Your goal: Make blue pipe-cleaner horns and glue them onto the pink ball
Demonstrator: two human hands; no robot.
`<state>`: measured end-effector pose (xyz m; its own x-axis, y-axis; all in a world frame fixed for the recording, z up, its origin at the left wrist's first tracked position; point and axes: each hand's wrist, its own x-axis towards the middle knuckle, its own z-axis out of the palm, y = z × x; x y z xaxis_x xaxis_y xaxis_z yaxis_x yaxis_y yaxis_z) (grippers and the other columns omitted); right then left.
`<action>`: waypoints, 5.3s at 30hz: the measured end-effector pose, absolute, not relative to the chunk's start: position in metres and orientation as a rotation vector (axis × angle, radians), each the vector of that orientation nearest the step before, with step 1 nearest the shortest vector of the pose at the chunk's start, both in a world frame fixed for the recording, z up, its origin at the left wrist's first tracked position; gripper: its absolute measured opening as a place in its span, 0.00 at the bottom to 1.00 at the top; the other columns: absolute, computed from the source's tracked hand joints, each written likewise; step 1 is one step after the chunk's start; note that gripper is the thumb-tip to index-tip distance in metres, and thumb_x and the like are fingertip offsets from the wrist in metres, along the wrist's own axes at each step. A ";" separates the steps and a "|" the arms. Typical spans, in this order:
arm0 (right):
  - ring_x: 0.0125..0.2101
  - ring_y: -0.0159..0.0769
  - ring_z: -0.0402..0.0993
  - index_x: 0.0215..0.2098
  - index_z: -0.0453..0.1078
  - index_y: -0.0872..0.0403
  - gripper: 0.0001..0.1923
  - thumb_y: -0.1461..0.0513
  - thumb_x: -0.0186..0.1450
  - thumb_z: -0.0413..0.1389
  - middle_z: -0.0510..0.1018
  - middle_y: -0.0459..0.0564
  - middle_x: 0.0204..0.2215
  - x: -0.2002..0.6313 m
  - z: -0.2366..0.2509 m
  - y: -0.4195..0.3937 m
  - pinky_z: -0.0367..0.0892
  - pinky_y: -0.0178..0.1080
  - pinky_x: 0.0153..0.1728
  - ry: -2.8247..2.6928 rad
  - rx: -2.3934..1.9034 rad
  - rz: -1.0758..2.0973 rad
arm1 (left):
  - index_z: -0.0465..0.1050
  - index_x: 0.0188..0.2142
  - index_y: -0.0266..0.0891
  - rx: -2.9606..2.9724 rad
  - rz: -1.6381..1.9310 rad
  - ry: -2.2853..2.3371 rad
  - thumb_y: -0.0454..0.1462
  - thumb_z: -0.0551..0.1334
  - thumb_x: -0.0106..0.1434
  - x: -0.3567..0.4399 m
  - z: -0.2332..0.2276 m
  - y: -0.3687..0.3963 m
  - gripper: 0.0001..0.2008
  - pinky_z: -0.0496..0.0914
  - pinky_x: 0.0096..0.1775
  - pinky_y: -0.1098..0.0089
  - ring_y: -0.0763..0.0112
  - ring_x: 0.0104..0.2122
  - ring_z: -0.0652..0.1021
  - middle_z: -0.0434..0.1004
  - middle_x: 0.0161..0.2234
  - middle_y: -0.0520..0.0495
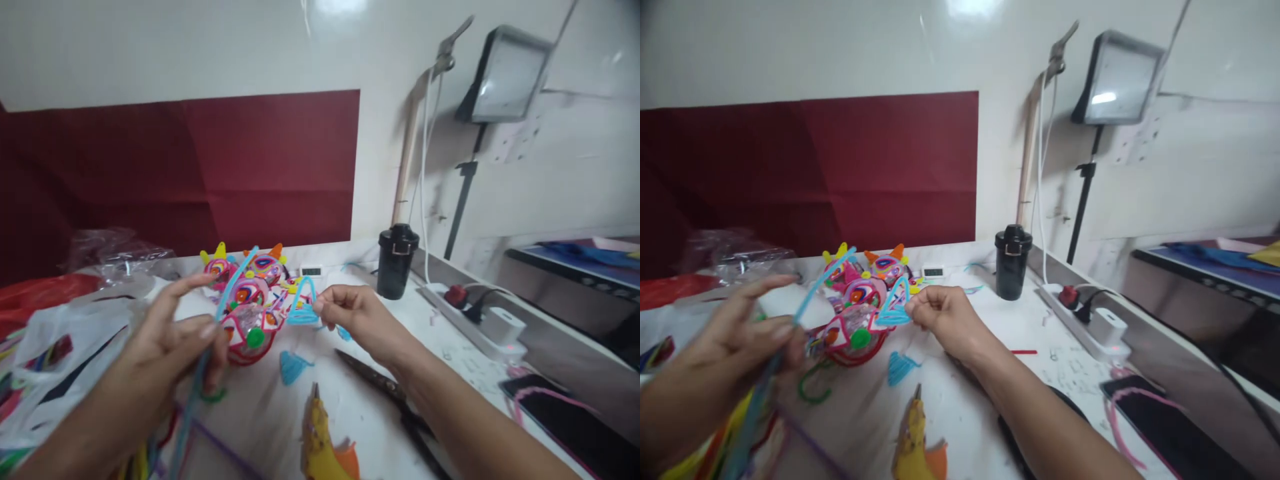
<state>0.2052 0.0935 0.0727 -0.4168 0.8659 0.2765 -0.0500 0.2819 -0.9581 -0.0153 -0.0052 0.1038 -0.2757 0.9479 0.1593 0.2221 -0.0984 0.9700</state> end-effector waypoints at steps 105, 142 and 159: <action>0.20 0.27 0.69 0.24 0.67 0.57 0.05 0.63 0.55 0.58 0.73 0.44 0.18 0.215 0.076 0.093 0.63 0.32 0.24 -1.723 -0.716 1.248 | 0.78 0.35 0.38 2.744 1.362 1.558 0.36 0.52 0.65 0.018 0.079 0.042 0.14 0.72 0.34 0.74 0.70 0.32 0.80 0.81 0.32 0.48; 0.24 0.29 0.70 0.25 0.68 0.57 0.05 0.64 0.58 0.58 0.74 0.44 0.21 0.213 0.073 0.086 0.65 0.33 0.28 -1.739 -0.648 1.320 | 0.81 0.32 0.45 2.224 1.227 1.492 0.41 0.61 0.59 0.010 0.077 0.044 0.09 0.73 0.34 0.72 0.67 0.35 0.79 0.82 0.34 0.50; 0.23 0.27 0.68 0.26 0.68 0.58 0.06 0.63 0.60 0.57 0.73 0.45 0.21 0.212 0.072 0.083 0.63 0.31 0.26 -1.774 -0.641 1.332 | 0.81 0.39 0.43 1.936 1.093 1.333 0.42 0.62 0.58 0.007 0.075 0.046 0.12 0.72 0.33 0.70 0.65 0.32 0.79 0.83 0.32 0.48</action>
<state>0.2117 0.0833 0.0721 -0.5441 0.7835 0.3003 -0.0694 0.3146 -0.9467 0.0067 0.0462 0.0748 0.1802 0.9318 0.3149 0.4915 -0.3626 0.7918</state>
